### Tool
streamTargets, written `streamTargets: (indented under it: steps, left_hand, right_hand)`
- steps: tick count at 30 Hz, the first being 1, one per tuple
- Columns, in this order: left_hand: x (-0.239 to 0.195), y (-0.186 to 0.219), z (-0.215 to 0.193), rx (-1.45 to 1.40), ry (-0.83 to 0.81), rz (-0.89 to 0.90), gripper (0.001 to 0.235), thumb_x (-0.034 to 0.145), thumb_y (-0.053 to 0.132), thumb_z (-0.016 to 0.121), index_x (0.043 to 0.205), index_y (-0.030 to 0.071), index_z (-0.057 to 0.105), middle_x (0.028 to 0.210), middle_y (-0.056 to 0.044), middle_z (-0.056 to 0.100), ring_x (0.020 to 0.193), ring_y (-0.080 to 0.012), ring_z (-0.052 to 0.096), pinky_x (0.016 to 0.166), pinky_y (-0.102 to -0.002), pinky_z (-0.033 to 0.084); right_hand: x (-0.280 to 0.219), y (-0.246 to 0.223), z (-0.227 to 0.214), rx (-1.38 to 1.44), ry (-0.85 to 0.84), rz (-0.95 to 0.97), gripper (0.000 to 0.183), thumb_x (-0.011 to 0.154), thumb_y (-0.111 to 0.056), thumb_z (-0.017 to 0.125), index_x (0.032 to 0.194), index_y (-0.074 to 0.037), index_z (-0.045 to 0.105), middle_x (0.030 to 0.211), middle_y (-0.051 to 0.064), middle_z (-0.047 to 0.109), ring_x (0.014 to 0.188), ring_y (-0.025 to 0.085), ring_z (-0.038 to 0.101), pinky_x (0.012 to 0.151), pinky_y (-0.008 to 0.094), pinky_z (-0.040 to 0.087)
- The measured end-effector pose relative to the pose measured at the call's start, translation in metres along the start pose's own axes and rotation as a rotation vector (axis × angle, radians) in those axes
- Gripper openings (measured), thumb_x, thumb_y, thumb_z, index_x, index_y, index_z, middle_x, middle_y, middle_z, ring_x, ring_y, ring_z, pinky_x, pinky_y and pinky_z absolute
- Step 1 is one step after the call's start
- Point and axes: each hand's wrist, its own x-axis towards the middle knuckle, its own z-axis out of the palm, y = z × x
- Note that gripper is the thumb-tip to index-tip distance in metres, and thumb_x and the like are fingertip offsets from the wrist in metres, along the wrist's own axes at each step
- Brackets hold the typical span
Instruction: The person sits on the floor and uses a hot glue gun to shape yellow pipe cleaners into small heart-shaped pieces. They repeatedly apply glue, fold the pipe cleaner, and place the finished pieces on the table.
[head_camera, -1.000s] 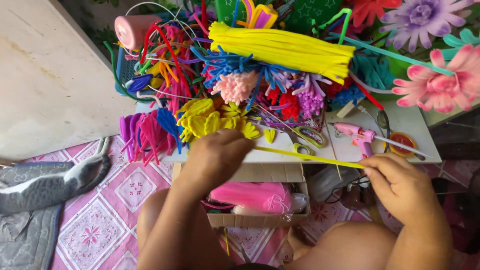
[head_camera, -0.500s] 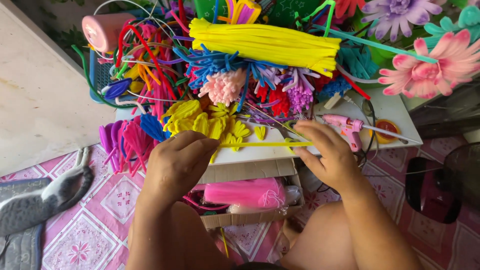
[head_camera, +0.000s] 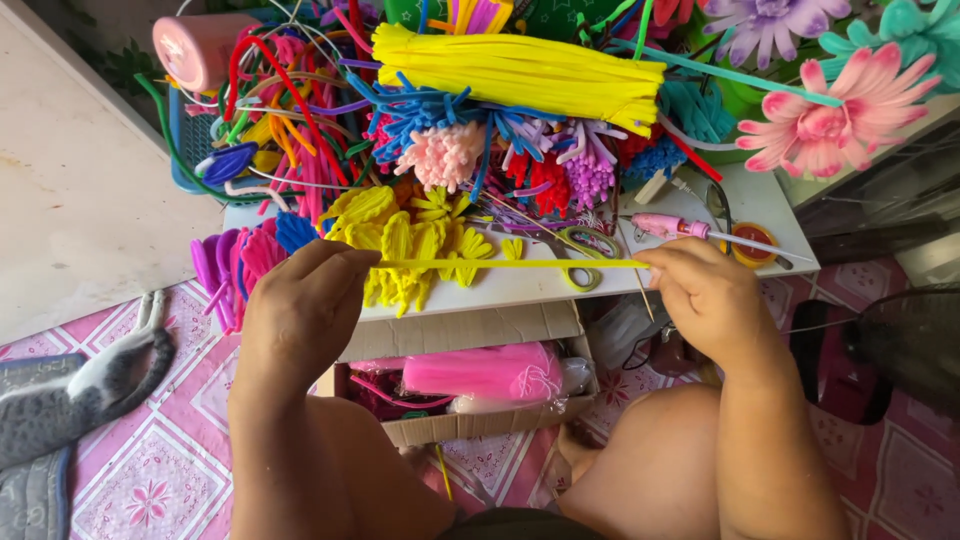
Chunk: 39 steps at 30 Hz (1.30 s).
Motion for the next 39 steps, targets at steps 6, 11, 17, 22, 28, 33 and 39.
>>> streamTargets:
  steps: [6, 11, 17, 22, 28, 33, 39]
  left_hand:
    - [-0.013, -0.003, -0.002, -0.007, 0.112, -0.162, 0.014, 0.096, 0.000, 0.070, 0.105, 0.008, 0.078, 0.075, -0.011, 0.068, 0.066, -0.0360, 0.070, 0.061, -0.040, 0.057]
    - [-0.018, 0.017, 0.019, -0.131, 0.025, -0.438, 0.013, 0.099, 0.010, 0.067, 0.110, 0.012, 0.060, 0.098, 0.003, 0.080, 0.067, -0.0109, 0.077, 0.056, -0.025, 0.053]
    - [-0.049, 0.037, 0.101, -0.857, 0.003, -0.747, 0.005, 0.094, 0.003, 0.067, 0.098, 0.000, 0.065, 0.083, -0.016, 0.075, 0.074, -0.0219, 0.073, 0.067, -0.032, 0.058]
    - [-0.050, 0.050, 0.125, -0.974, -0.047, -0.858, 0.013, 0.092, 0.010, 0.076, 0.082, 0.003, 0.070, 0.056, -0.006, 0.061, 0.053, -0.0114, 0.054, 0.053, -0.023, 0.045]
    - [-0.057, 0.042, 0.140, -1.064, -0.058, -0.793, 0.004, 0.090, 0.002, 0.076, 0.092, 0.000, 0.074, 0.065, -0.010, 0.066, 0.057, -0.0129, 0.063, 0.055, -0.024, 0.052]
    - [-0.059, 0.040, 0.145, -1.084, -0.084, -0.798, 0.004, 0.090, 0.002, 0.076, 0.092, -0.001, 0.074, 0.063, -0.010, 0.066, 0.056, -0.0131, 0.063, 0.054, -0.023, 0.052]
    - [-0.058, 0.041, 0.142, -1.205, -0.131, -0.860, 0.016, 0.087, 0.001, 0.078, 0.098, -0.006, 0.070, 0.070, -0.017, 0.069, 0.058, -0.0175, 0.067, 0.054, -0.026, 0.055]
  right_hand:
    - [0.004, 0.002, -0.012, -0.149, 0.179, 0.061, 0.007, 0.098, -0.014, 0.079, 0.104, -0.015, 0.079, 0.081, 0.001, 0.072, 0.074, 0.023, 0.070, 0.070, 0.032, 0.056]
    - [0.016, -0.039, 0.007, 0.244, 0.282, 0.289, 0.009, 0.107, -0.001, 0.062, 0.109, 0.005, 0.068, 0.086, 0.012, 0.071, 0.067, 0.015, 0.065, 0.067, 0.027, 0.056]
    - [-0.002, -0.032, 0.105, 1.252, 0.393, 0.483, 0.024, 0.098, -0.016, 0.066, 0.118, -0.007, 0.056, 0.081, 0.017, 0.074, 0.065, 0.020, 0.076, 0.059, 0.031, 0.066]
    - [-0.021, -0.045, 0.150, 1.273, 0.006, 0.576, 0.014, 0.093, -0.007, 0.069, 0.102, 0.002, 0.065, 0.084, 0.017, 0.074, 0.075, 0.022, 0.076, 0.063, 0.034, 0.065]
    - [-0.018, -0.048, 0.141, 1.237, -0.104, 0.604, 0.010, 0.090, -0.004, 0.069, 0.096, 0.004, 0.068, 0.072, 0.019, 0.072, 0.061, 0.023, 0.074, 0.051, 0.031, 0.062]
    - [-0.014, -0.046, 0.136, 1.129, -0.150, 0.568, 0.005, 0.087, 0.000, 0.069, 0.091, 0.003, 0.069, 0.064, 0.017, 0.070, 0.058, 0.021, 0.073, 0.052, 0.030, 0.060]
    - [-0.006, -0.059, 0.120, 0.829, -0.160, 0.477, 0.010, 0.082, 0.003, 0.071, 0.089, -0.002, 0.074, 0.059, 0.009, 0.070, 0.055, 0.015, 0.071, 0.052, 0.026, 0.059]
